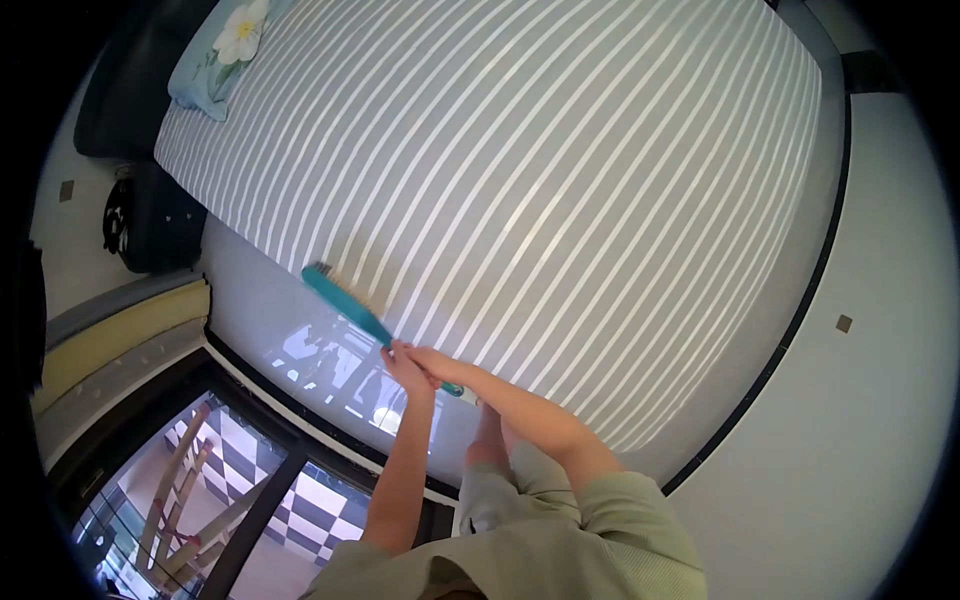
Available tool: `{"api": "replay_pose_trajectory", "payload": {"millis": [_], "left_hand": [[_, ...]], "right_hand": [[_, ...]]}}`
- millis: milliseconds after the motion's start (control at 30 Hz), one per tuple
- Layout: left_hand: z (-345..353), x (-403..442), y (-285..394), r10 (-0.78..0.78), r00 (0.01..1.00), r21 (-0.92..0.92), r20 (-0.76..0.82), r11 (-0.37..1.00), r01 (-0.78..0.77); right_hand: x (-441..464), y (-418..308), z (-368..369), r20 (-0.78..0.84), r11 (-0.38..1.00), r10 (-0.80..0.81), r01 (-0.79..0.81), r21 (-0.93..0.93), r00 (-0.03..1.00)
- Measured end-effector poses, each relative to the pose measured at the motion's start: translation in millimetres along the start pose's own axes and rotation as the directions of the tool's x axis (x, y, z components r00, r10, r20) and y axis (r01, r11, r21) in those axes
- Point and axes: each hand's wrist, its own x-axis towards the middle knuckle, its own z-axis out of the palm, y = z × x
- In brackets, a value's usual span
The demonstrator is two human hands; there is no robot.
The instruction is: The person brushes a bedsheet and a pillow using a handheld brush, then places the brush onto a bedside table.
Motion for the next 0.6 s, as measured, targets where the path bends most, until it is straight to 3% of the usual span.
{"api": "replay_pose_trajectory", "payload": {"millis": [67, 100, 133, 200, 267, 300, 367, 467, 500, 567, 600], "left_hand": [[39.5, -21.8, 11.2, -0.041, 0.985, 0.043, 0.169, 0.998, 0.035], [56.4, -24.1, 7.7, -0.059, 0.94, 0.091, 0.337, 0.995, 0.03], [76.5, -23.8, 5.8, -0.083, 0.866, 0.138, 0.493, 0.99, 0.016], [127.0, -23.2, 2.7, -0.236, 0.648, 0.259, 0.725, 0.964, 0.061], [179.8, -27.6, 1.4, -0.33, 0.444, 0.364, 0.833, 0.931, 0.009], [205.4, -27.3, -4.2, -0.347, 0.395, 0.399, 0.851, 0.915, -0.055], [250.0, -19.9, -16.9, -0.394, 0.298, 0.457, 0.87, 0.871, -0.183], [302.5, 2.0, -13.3, -0.287, 0.338, 0.424, 0.896, 0.778, -0.464], [311.9, 14.7, -12.5, -0.22, 0.451, 0.443, 0.865, 0.755, -0.483], [317.8, 45.3, -11.2, -0.065, 0.646, 0.49, 0.761, 0.71, -0.506], [312.5, 52.0, -11.5, 0.037, 0.751, 0.474, 0.66, 0.754, -0.454]], "right_hand": [[-19.7, -10.9, -23.8, -0.107, 0.999, -0.005, 0.009, 0.037, 0.994], [-29.8, -19.1, -33.1, -0.276, 0.994, -0.111, 0.111, -0.017, 0.955], [-36.6, -26.0, -43.8, -0.43, 0.976, -0.218, 0.2, -0.088, 0.876], [-39.0, -36.9, -73.5, -0.646, 0.95, -0.193, 0.305, 0.064, 0.739], [-35.0, -64.2, -94.7, -0.825, 0.875, -0.28, 0.484, -0.009, 0.49], [-31.5, -78.1, -107.0, -0.889, 0.826, -0.302, 0.56, -0.064, 0.344], [-24.5, -95.6, -138.6, -0.899, 0.765, -0.223, 0.64, 0.079, 0.377], [12.4, -138.9, -170.1, -0.926, 0.654, -0.142, 0.735, 0.176, 0.349], [26.1, -151.8, -177.1, -0.937, 0.618, -0.12, 0.764, 0.188, 0.328], [43.2, -151.0, -197.3, -0.761, 0.826, -0.239, 0.538, 0.167, 0.603], [48.4, -150.2, -205.7, -0.637, 0.903, -0.256, 0.415, 0.111, 0.727]]}}
